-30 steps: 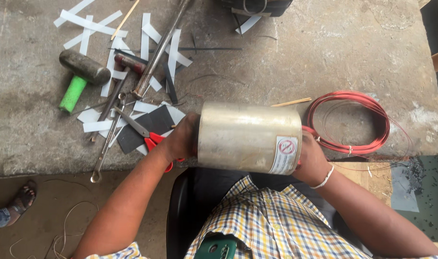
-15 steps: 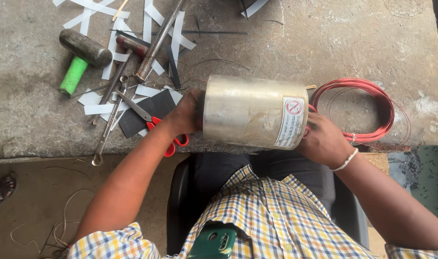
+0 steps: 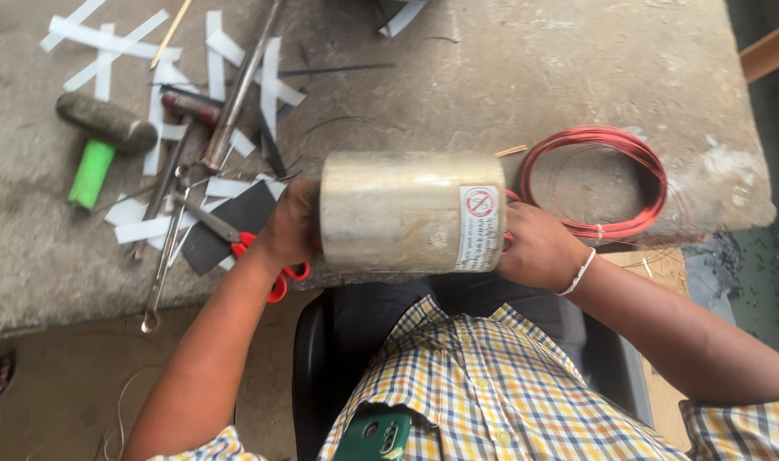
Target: The person sits at a workbench winding red enameled copper wire around a metal cylinder, feeding the wire through the cylinder's open end. They cut strips of gray insulating paper with scissors, fold a strip, and insert it into the cylinder alongside the wound wire, then continue handling the cylinder and wire coil.
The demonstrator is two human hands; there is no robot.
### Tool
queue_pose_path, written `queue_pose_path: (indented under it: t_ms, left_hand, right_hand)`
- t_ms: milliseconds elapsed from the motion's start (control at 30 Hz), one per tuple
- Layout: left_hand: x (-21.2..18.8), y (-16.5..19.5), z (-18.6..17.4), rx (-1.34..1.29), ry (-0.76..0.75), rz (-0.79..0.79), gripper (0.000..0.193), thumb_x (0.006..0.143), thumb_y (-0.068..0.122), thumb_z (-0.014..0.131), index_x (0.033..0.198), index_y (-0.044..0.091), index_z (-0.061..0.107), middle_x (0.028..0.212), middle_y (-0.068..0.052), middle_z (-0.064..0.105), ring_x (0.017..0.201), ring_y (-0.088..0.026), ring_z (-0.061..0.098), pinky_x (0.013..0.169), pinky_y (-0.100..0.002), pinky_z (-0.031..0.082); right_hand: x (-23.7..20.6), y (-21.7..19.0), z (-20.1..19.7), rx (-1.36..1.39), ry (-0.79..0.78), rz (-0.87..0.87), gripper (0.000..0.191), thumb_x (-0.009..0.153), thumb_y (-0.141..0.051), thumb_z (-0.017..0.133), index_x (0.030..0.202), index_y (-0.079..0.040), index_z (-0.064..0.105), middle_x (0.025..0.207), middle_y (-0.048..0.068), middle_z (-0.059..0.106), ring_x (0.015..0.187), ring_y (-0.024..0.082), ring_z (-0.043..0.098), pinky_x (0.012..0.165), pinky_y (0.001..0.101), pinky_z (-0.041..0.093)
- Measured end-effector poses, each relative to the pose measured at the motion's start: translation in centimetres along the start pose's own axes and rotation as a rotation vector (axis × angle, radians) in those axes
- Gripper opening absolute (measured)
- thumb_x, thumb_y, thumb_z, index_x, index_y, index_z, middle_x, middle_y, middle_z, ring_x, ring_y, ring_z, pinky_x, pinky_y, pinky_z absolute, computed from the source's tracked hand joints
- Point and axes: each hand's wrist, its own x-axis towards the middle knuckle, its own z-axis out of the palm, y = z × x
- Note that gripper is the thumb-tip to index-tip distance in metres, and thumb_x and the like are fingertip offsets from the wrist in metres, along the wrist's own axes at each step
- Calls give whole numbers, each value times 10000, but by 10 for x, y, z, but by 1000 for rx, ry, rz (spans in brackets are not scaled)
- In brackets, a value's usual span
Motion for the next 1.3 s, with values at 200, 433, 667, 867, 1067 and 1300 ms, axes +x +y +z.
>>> queue_pose_path:
  t_ms: [200, 433, 667, 867, 1067, 1300]
  left_hand:
    - [-7, -26, -8, 34, -106, -226, 501, 694, -44, 862, 1160, 34, 697, 1092, -47, 773, 1037, -105, 666, 935, -297, 564]
    - [-11, -59, 2, -358, 36, 5, 368, 828, -8, 787, 1180, 30, 684, 1114, -3, 745, 1007, -86, 670, 882, -284, 575]
    - [-13, -29, -2, -586, 14, -222, 266, 918, -48, 707, 1177, 14, 709, 1140, -29, 748, 1040, -90, 681, 883, -298, 607]
    - [-11, 20, -11, -234, 125, -449, 296, 982, -10, 647, 1271, 25, 697, 1066, -56, 776, 900, -100, 697, 770, -287, 587]
    - [-6, 46, -6, 155, 130, -391, 409, 901, -42, 616, 1306, 12, 636, 1123, -120, 774, 1045, -163, 731, 893, -328, 581]
    - [0, 40, 0, 403, 73, -424, 574, 644, 48, 888, 1164, -15, 653, 1073, -182, 759, 1029, -264, 735, 868, -383, 580]
  right_hand:
    - [6, -10, 2, -110, -84, -5, 290, 798, -169, 728, 1068, -63, 719, 1053, 151, 716, 978, 352, 684, 857, 446, 550]
    - [-6, -8, -6, -627, 20, -458, 248, 663, -210, 743, 883, -95, 755, 1068, 73, 688, 1267, 384, 587, 1070, 538, 456]
    - [-19, -16, -18, -634, 204, -396, 233, 716, -264, 766, 923, -163, 800, 1150, 68, 678, 1303, 375, 516, 1022, 597, 328]
    - [7, -25, -5, -407, 141, -405, 306, 648, -151, 738, 942, -66, 751, 1213, 133, 659, 1209, 390, 555, 1023, 559, 458]
    - [14, -22, -6, -335, 234, -478, 339, 643, -113, 741, 980, -81, 733, 1163, 105, 645, 1139, 358, 588, 949, 541, 478]
    - [17, -15, 0, -318, 199, -467, 366, 636, -105, 754, 1000, -71, 735, 1172, 113, 649, 1140, 351, 610, 965, 535, 503]
